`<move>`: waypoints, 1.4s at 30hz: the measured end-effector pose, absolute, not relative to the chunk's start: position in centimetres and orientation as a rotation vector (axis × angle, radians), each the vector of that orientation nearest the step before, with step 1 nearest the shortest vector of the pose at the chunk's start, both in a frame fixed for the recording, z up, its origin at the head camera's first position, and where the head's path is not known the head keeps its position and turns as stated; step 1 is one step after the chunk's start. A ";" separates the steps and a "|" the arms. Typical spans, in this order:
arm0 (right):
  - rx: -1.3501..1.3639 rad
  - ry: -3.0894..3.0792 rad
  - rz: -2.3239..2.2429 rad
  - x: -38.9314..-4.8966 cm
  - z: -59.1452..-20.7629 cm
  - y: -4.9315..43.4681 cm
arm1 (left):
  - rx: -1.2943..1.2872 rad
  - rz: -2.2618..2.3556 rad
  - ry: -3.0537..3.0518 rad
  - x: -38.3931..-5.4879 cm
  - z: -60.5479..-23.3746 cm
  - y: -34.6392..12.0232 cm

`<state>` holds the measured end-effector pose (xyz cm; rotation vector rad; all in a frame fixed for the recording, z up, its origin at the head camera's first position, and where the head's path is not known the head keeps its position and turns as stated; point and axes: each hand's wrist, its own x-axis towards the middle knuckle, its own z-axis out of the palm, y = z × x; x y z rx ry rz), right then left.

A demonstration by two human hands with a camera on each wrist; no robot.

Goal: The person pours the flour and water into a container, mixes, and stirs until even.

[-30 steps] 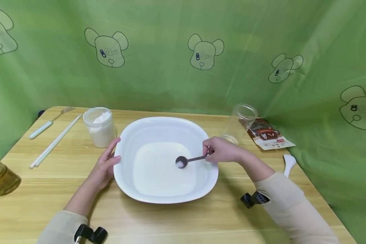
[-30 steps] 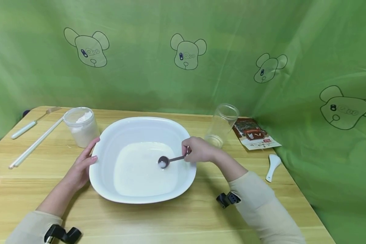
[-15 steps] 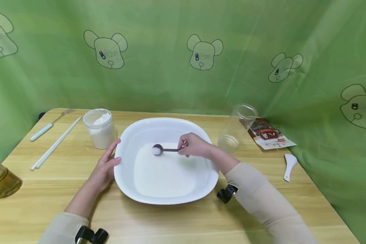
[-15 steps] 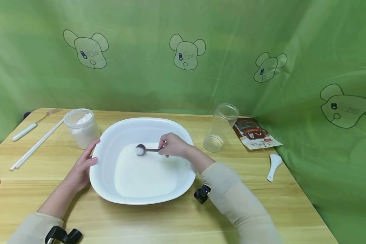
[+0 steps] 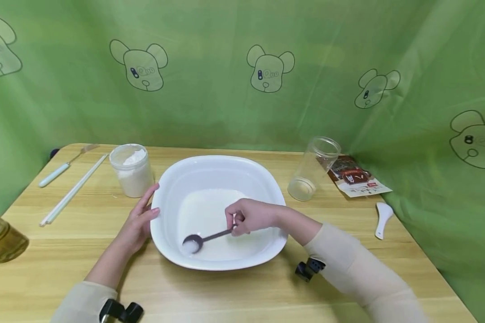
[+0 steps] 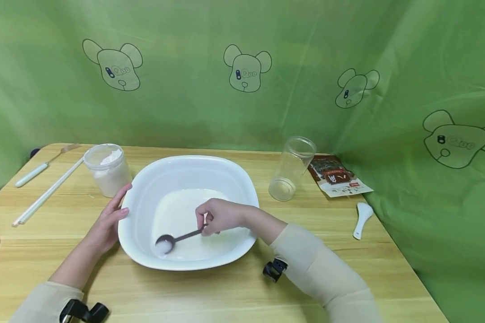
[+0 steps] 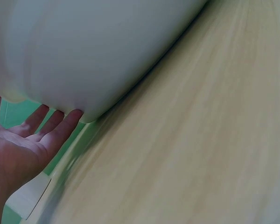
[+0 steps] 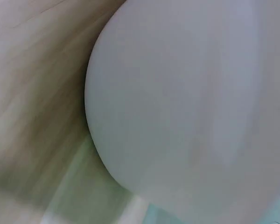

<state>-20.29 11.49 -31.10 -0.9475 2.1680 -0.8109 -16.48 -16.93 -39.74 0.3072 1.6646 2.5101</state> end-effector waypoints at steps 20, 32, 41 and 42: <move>-0.766 2.645 -0.588 -22.9 -28.3 17.3 | 0.353 2.530 1.650 -16.5 -39.9 -17.1; -0.661 2.476 -1.008 -24.0 -31.4 12.6 | 0.346 2.530 1.653 -16.6 -40.1 -17.0; -0.692 2.254 -0.970 -22.4 -31.0 12.8 | 0.304 2.507 1.662 -16.6 -39.8 -17.1; -0.715 2.240 -0.947 -22.2 -30.8 13.1 | 0.300 2.506 1.662 -16.6 -39.8 -17.1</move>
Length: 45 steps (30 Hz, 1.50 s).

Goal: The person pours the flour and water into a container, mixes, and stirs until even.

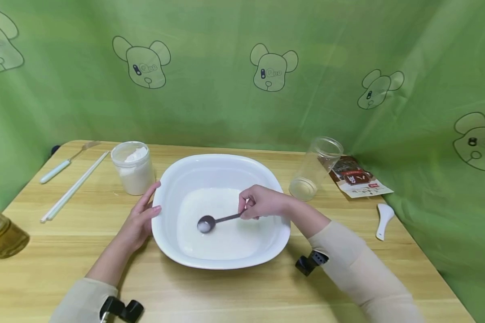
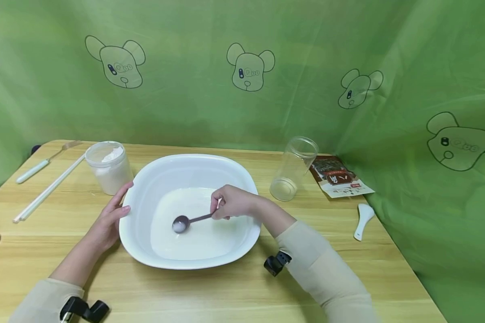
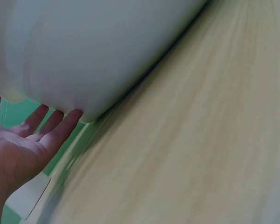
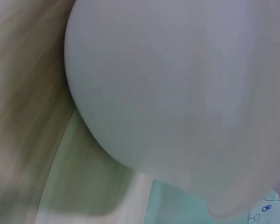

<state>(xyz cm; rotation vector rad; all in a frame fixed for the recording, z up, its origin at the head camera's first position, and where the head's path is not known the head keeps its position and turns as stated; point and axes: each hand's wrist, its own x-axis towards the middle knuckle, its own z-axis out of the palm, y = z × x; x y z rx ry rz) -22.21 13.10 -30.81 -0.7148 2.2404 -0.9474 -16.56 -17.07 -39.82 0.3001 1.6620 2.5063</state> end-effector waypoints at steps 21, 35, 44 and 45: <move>-0.623 2.653 -0.719 -23.0 -28.8 16.6 | 0.314 2.515 1.656 -16.4 -39.7 -17.1; -0.592 2.435 -0.988 -23.1 -32.0 10.1 | 0.315 2.518 1.655 -16.3 -39.6 -17.0; -0.811 2.200 -0.898 -20.3 -31.1 10.2 | 0.326 2.524 1.645 -16.4 -39.7 -17.0; -0.827 2.193 -0.868 -20.1 -30.8 10.5 | 0.327 2.523 1.644 -16.5 -39.7 -17.0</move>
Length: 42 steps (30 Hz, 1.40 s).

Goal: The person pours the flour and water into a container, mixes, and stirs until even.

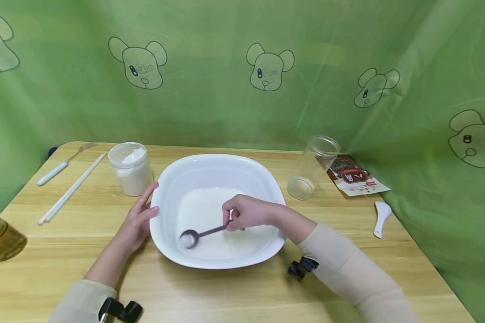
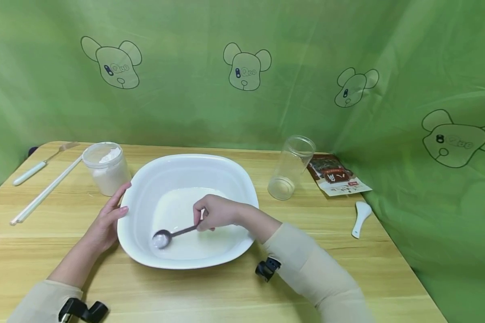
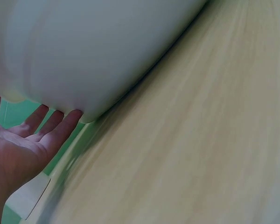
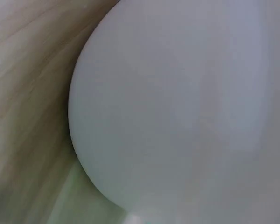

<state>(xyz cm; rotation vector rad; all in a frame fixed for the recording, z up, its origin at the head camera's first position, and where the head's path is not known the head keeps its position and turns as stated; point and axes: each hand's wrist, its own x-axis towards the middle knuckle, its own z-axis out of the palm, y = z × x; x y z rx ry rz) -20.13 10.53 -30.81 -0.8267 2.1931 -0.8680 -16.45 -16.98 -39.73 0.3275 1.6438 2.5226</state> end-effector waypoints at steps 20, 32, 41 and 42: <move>-0.796 2.550 -0.632 -21.2 -27.7 17.0 | 0.314 2.517 1.653 -16.5 -39.7 -17.2; -0.743 2.334 -0.930 -20.6 -29.1 15.2 | 0.274 2.512 1.651 -16.5 -39.6 -16.9; -0.840 2.354 -0.782 -19.8 -28.3 17.0 | 0.266 2.513 1.655 -16.4 -39.4 -16.9; -0.851 2.374 -0.757 -19.8 -28.1 17.3 | 0.265 2.512 1.656 -16.4 -39.4 -17.0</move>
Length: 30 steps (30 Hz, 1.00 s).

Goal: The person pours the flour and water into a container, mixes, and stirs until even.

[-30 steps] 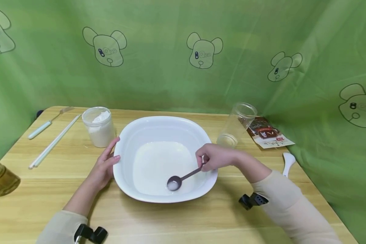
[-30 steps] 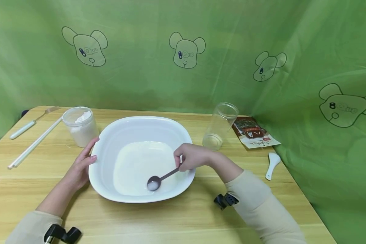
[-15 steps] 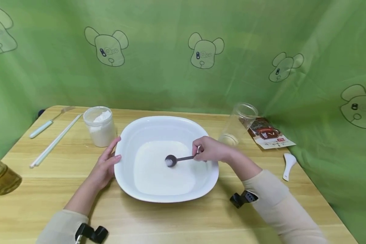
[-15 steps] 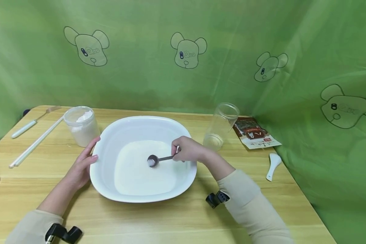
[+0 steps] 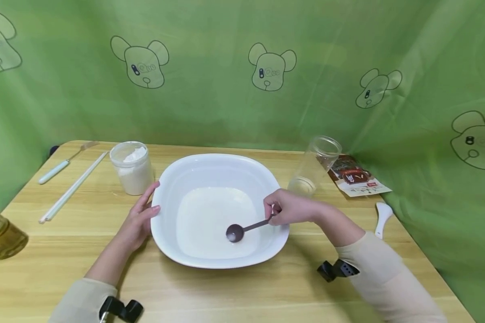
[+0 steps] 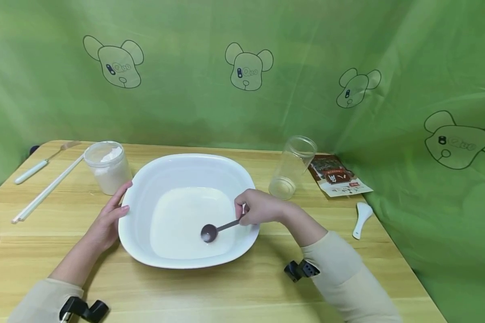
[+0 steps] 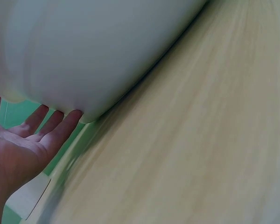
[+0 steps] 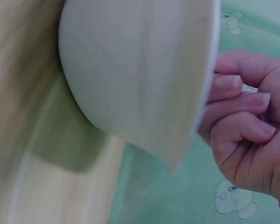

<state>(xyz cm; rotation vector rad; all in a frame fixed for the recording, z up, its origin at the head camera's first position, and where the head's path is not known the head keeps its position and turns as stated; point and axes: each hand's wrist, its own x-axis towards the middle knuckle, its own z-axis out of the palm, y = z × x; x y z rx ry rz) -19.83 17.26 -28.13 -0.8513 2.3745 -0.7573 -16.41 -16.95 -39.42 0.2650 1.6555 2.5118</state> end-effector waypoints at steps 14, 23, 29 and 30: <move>-0.646 2.727 -0.671 -23.0 -28.9 15.8 | 0.293 2.521 1.649 -16.6 -39.8 -17.2; -0.609 2.489 -0.993 -24.2 -31.6 12.0 | 0.303 2.515 1.651 -16.5 -39.8 -17.1; -0.740 2.317 -0.977 -22.5 -31.3 11.1 | 0.304 2.515 1.650 -16.5 -39.7 -17.0; -0.768 2.301 -0.955 -22.2 -31.1 11.2 | 0.303 2.514 1.650 -16.5 -39.7 -17.0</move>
